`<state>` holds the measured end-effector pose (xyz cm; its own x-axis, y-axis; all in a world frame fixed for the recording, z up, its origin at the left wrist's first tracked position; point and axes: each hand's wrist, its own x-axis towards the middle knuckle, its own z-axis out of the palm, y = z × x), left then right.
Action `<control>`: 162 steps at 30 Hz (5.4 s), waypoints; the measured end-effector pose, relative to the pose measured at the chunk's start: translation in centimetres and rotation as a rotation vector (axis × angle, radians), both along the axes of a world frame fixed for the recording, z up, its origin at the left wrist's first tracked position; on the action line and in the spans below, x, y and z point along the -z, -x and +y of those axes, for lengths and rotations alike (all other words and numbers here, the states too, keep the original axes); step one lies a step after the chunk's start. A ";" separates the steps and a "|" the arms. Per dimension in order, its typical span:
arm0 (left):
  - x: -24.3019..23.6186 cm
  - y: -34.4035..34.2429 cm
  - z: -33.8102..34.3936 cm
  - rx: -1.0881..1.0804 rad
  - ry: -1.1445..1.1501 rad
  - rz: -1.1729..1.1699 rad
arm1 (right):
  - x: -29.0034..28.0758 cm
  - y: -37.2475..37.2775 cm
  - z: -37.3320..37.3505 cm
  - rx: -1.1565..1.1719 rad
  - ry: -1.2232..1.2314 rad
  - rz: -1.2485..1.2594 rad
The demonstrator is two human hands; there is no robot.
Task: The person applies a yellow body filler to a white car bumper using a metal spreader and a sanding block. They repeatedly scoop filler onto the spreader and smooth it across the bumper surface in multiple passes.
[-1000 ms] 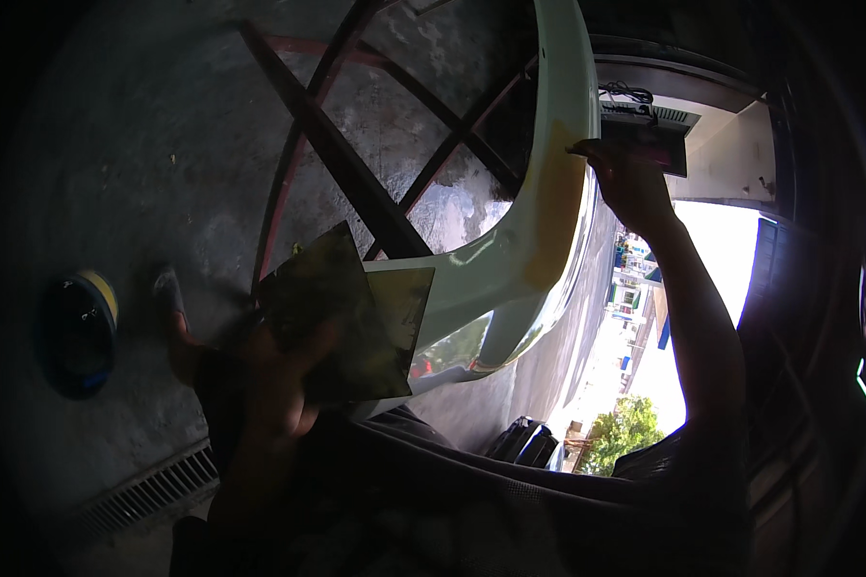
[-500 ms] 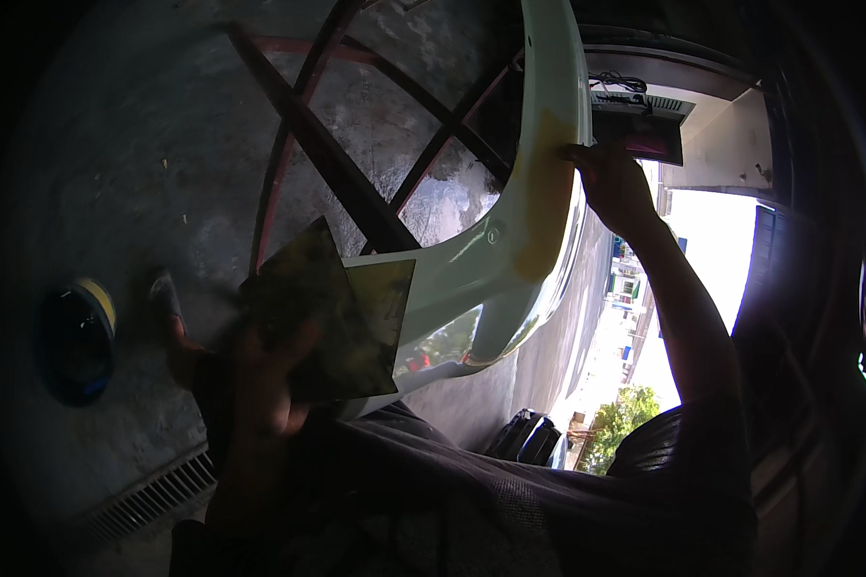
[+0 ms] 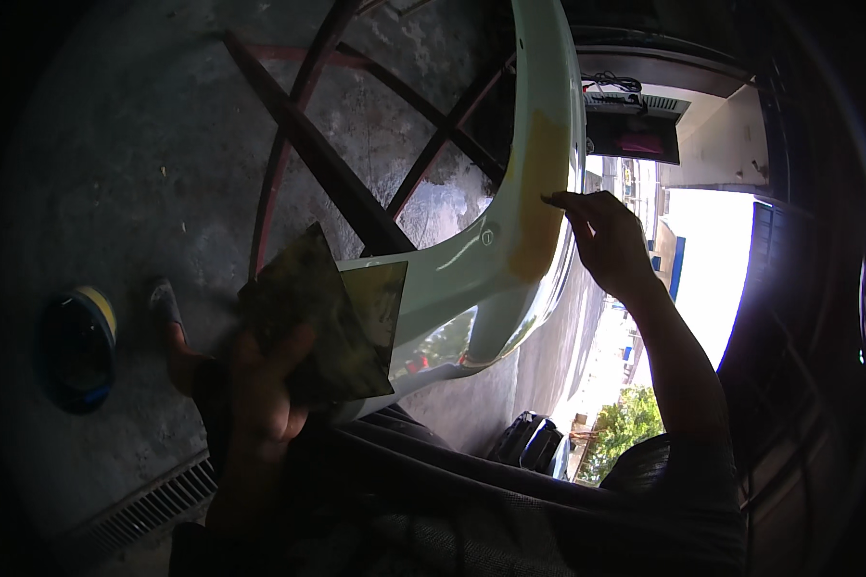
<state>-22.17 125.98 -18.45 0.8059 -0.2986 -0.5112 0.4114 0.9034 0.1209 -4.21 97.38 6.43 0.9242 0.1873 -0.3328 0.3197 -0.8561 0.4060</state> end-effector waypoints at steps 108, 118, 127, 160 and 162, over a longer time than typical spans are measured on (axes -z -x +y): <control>-0.5 -0.4 -0.3 0.010 0.316 0.035 | 5.1 0.6 -1.5 -0.251 0.402 0.074; 0.6 0.1 -0.2 0.059 0.316 0.003 | 4.6 5.4 -0.5 -0.157 0.310 0.273; 0.5 -0.5 0.4 0.115 0.341 0.024 | 1.7 3.1 1.7 0.288 -0.055 0.408; 0.8 0.2 -0.1 0.112 0.258 -0.056 | 3.0 7.1 -5.4 -0.076 -0.020 0.033; 0.9 0.1 -0.1 0.104 0.243 -0.065 | 2.7 8.3 -4.5 0.012 0.004 0.087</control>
<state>-22.29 125.84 -19.35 0.7933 -0.4893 -0.3622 0.5020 0.8624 -0.0655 -12.46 92.91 3.71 0.8937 0.1750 -0.4130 0.3439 -0.8585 0.3804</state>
